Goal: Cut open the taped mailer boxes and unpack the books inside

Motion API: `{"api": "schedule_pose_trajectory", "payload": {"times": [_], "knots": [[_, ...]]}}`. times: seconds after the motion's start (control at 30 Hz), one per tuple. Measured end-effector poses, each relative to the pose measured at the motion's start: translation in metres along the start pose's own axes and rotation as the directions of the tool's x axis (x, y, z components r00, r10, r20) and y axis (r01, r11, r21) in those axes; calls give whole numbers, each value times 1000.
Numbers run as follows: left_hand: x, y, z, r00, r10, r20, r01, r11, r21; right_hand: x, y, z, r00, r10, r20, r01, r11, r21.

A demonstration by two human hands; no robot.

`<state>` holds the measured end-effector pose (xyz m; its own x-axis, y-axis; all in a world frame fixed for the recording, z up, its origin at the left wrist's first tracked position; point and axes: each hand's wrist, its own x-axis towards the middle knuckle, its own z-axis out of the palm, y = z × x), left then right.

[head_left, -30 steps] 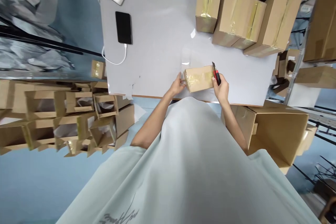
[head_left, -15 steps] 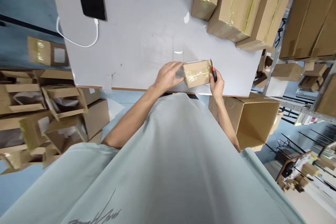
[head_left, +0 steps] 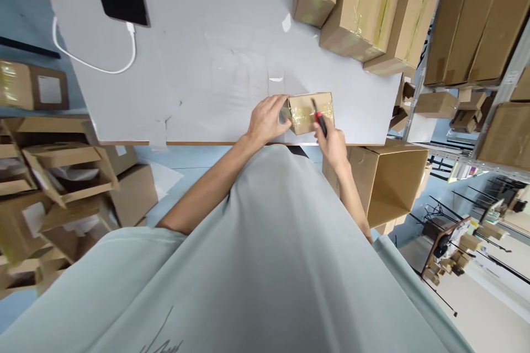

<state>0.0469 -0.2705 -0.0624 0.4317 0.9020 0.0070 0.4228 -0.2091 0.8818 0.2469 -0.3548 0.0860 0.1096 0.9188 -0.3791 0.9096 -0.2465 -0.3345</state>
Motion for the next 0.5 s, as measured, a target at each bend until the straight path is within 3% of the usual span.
{"api": "schedule_pose_trajectory", "payload": {"times": [0.07,0.23,0.5], "knots": [[0,1,-2,1000,13,5,-13,1000,-4,-7,-19,4,997,21,68,-22,1000,17],[1,3,-5,1000,20,24,-19,1000,-23,-8,-42,16,993,74,89,-74,997,-9],[0,9,-8,999,41,-8,-41,998,37,-7,-71,9,975,175,136,-140,962,-236]]}}
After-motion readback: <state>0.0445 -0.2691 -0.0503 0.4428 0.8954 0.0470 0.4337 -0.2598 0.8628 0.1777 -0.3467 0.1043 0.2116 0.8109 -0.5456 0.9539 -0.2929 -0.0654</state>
